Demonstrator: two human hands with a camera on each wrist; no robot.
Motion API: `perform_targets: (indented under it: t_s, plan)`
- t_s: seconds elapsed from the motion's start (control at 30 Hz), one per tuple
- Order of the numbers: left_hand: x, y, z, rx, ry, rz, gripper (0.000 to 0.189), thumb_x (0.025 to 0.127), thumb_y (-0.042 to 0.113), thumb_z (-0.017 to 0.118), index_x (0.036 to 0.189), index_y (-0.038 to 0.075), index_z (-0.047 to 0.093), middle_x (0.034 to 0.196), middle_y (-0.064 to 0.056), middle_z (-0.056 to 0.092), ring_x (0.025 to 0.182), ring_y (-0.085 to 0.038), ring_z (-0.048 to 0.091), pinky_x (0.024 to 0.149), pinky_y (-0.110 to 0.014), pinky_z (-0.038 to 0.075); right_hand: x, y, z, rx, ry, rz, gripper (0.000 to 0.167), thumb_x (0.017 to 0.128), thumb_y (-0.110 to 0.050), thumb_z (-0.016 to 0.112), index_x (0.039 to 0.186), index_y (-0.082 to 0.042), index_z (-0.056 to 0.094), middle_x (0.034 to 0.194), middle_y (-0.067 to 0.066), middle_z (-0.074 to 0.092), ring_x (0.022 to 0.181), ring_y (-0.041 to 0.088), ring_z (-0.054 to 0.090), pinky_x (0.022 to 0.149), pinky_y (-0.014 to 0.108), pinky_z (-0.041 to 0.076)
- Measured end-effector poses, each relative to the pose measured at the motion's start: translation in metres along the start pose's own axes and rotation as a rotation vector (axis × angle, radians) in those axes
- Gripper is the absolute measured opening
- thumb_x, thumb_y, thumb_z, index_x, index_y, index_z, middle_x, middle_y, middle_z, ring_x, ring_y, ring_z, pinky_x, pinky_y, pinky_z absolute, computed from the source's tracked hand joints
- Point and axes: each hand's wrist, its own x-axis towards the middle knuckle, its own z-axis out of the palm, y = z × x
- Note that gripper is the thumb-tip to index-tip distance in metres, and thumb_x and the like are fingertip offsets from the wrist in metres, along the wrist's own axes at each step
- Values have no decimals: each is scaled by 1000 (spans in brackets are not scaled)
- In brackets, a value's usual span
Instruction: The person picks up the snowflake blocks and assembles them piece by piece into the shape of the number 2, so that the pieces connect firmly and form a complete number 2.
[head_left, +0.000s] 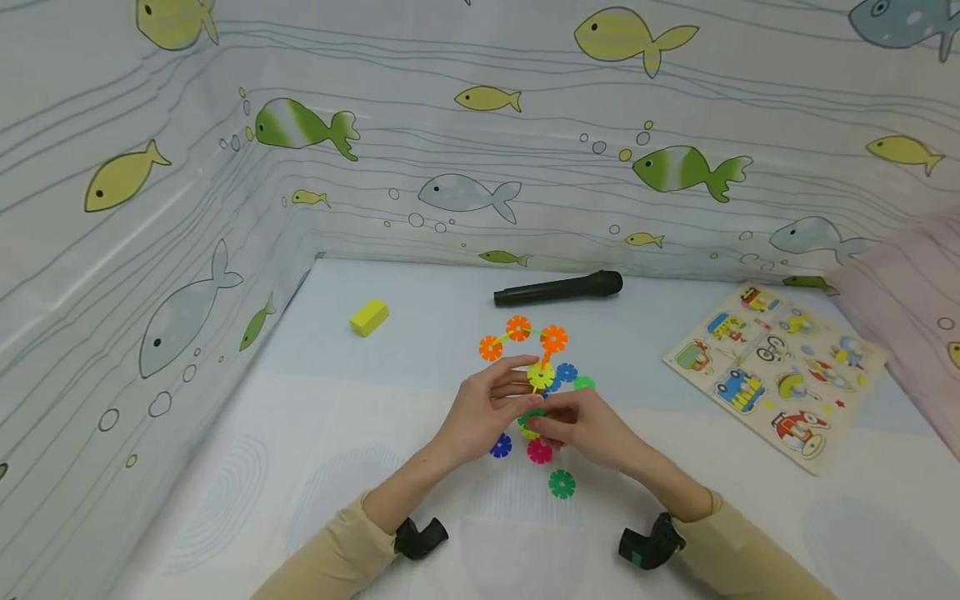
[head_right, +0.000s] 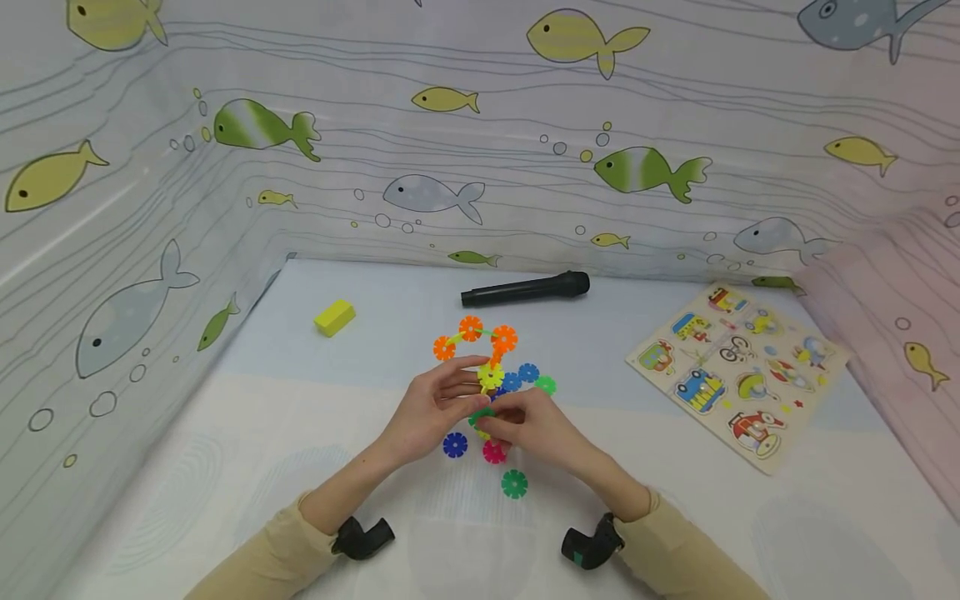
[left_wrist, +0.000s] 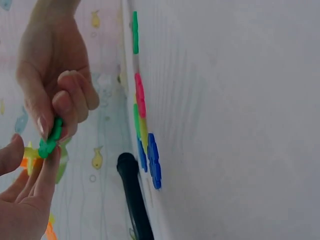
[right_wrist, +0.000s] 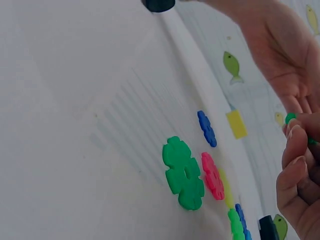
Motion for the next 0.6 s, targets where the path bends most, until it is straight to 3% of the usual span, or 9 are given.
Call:
perform_targets:
  t_s: [0.27, 0.6]
  plan:
    - [0, 0, -1, -11, -10, -11, 50, 94, 14, 70, 141, 13, 54, 122, -14, 68, 112, -27, 69, 93, -30, 56, -1, -2, 2, 50, -12, -3, 20, 96, -20, 67, 110, -5, 73, 74, 5, 66, 68, 35, 63, 63, 30, 55]
    - [1, 0, -2, -35, -13, -4, 47, 96, 16, 68, 141, 13, 54, 123, -13, 68, 114, -25, 68, 93, -32, 56, 0, 1, 2, 162, -32, -57, 21, 100, -16, 62, 114, -2, 69, 82, 11, 72, 68, 22, 68, 69, 28, 58]
